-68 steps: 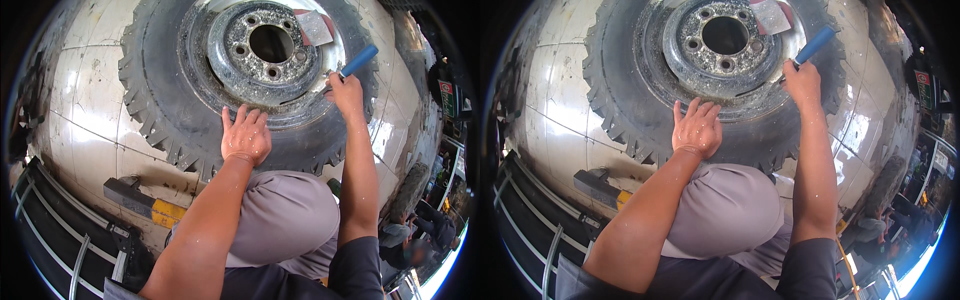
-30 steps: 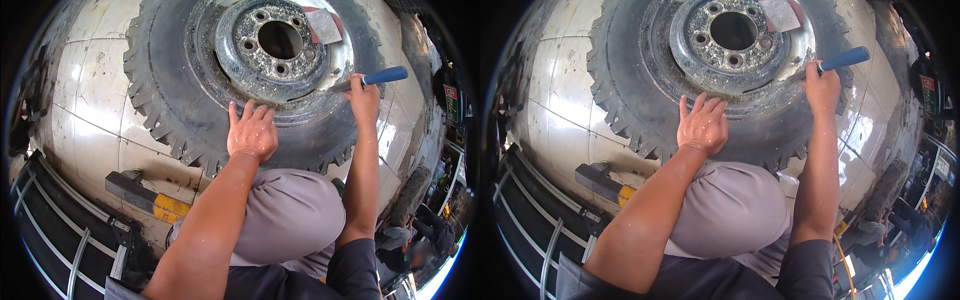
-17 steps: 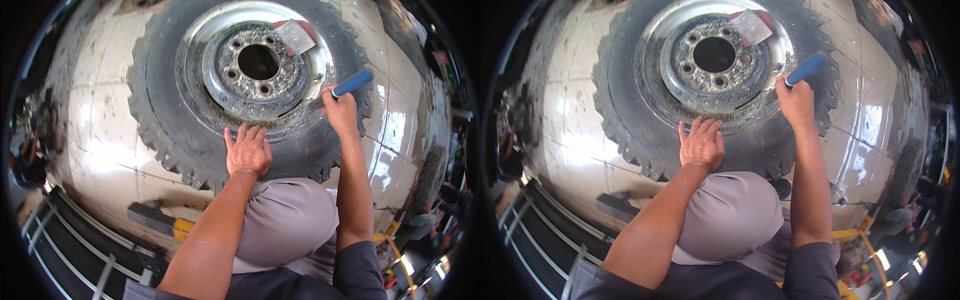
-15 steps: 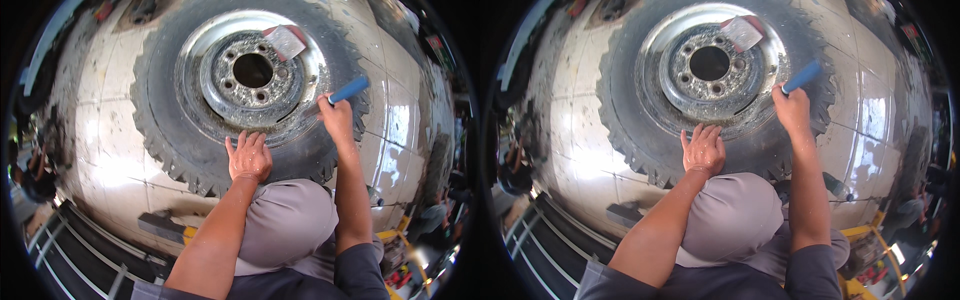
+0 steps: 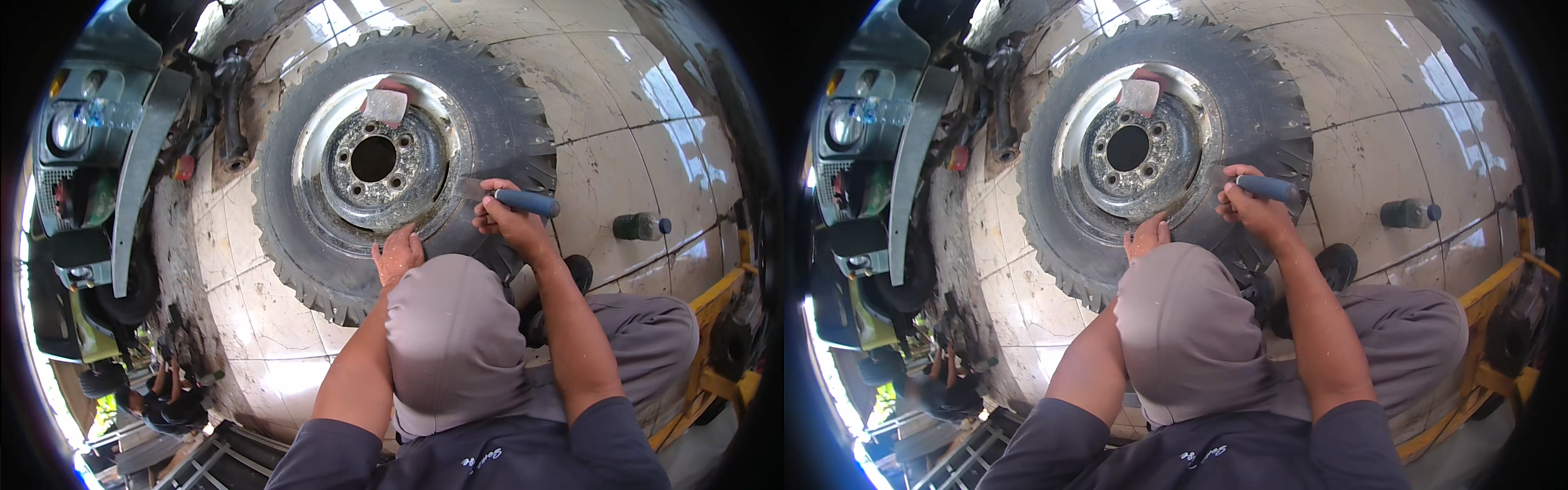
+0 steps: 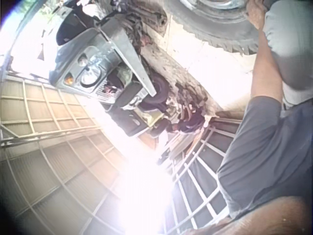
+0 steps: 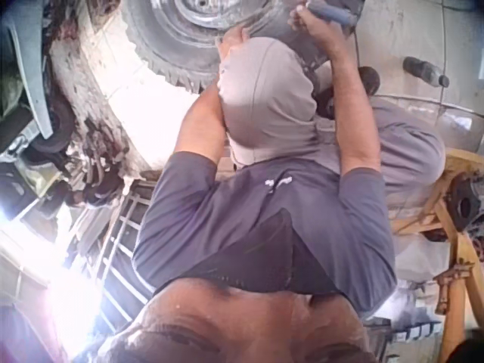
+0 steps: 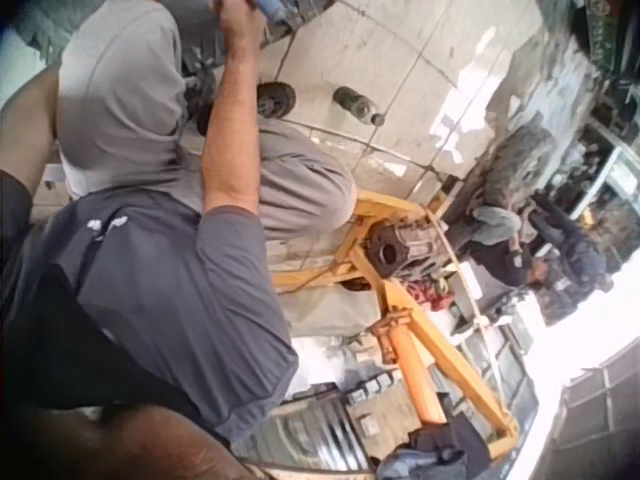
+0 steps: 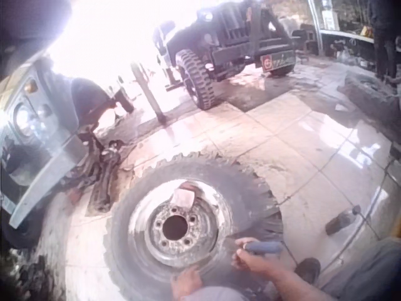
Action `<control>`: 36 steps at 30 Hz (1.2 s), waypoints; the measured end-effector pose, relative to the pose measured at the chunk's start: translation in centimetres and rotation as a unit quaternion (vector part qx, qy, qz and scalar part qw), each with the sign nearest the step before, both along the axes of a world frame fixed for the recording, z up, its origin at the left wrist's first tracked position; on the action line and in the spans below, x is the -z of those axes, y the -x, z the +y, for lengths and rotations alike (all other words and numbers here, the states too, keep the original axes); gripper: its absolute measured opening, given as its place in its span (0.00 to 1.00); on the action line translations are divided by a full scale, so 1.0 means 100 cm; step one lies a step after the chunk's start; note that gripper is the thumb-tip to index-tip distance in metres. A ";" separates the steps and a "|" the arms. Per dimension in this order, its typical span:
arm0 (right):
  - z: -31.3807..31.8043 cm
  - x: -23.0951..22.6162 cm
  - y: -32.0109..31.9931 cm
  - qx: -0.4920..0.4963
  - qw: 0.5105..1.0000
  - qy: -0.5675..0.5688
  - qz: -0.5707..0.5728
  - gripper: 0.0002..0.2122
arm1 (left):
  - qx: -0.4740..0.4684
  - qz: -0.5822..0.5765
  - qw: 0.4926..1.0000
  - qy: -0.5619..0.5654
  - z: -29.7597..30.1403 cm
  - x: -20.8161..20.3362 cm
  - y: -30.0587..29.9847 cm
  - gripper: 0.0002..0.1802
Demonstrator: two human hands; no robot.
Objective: The person sits on the floor and uses a scraper tool to clean the inner rim of a large vehicle tire. They repeatedly scrape the metal surface to remove dirt and grime, holding the tire steady with their left hand while working with their right.
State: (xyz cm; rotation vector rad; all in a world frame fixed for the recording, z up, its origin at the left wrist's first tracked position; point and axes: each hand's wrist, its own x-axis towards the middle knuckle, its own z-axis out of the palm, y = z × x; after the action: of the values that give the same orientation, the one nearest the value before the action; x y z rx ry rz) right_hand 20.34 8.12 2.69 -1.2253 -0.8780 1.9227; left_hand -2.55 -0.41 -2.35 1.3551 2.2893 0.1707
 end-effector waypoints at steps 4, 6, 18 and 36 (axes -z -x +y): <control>-0.015 0.016 -0.014 -0.050 0.989 -0.046 0.128 0.20 | 0.046 0.036 0.996 -0.073 -0.038 0.018 0.040 0.23; -0.017 0.009 -0.007 -0.071 0.988 -0.021 0.135 0.20 | 0.066 0.074 0.991 -0.088 -0.058 0.029 0.073 0.23; -0.040 -0.010 0.048 -0.004 0.997 0.021 -0.078 0.21 | 0.138 0.156 0.975 -0.077 -0.076 0.025 0.094 0.23; -0.036 0.004 0.078 -0.118 0.944 -0.064 -0.302 0.23 | 0.105 0.110 0.984 -0.093 -0.083 0.008 0.084 0.22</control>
State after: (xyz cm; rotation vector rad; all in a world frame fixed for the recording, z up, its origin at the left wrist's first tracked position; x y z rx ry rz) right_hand 12.49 4.51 2.30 -1.7279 -1.4967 1.6390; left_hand -10.95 -8.70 -3.18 1.7786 2.3332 0.1762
